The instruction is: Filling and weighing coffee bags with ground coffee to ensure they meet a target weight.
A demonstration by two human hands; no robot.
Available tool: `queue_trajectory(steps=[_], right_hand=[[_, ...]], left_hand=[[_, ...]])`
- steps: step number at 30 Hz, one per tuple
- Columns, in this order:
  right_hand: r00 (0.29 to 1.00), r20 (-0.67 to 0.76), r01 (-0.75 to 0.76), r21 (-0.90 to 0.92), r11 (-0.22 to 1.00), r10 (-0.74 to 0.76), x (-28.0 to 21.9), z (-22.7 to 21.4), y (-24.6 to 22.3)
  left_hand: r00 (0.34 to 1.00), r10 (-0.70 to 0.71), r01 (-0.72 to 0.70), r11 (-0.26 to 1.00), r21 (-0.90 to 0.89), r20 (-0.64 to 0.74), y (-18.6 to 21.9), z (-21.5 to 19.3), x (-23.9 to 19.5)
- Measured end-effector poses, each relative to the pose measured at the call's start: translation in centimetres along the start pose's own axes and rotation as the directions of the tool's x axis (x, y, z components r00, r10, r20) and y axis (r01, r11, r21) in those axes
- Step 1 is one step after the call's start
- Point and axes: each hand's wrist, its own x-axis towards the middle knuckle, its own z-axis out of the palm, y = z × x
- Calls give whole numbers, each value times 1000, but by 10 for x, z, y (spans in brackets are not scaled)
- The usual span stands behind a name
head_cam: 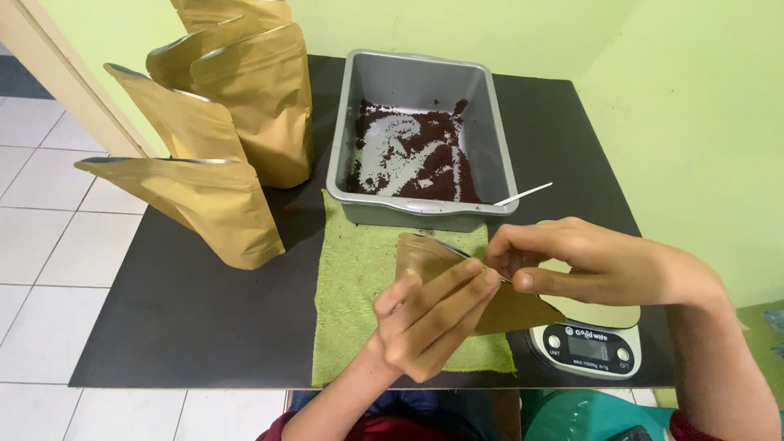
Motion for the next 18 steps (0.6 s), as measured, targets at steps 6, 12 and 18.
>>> queue_trajectory(steps=[6, 12, 18], right_hand=[[1000, 2, 8, 6, 1000, -8, 4, -3, 1], [992, -119, 17, -238, 971, -46, 4, -3, -21], [963, -75, -263, -461, 847, 258, 4, -7, -46]], left_hand=[[1000, -10, 9, 999, 35, 18, 0, 3, 0], [992, 10, -13, 1000, 26, 127, -2, 8, 2], [974, -38, 23, 997, 69, 224, -1, -5, 20]])
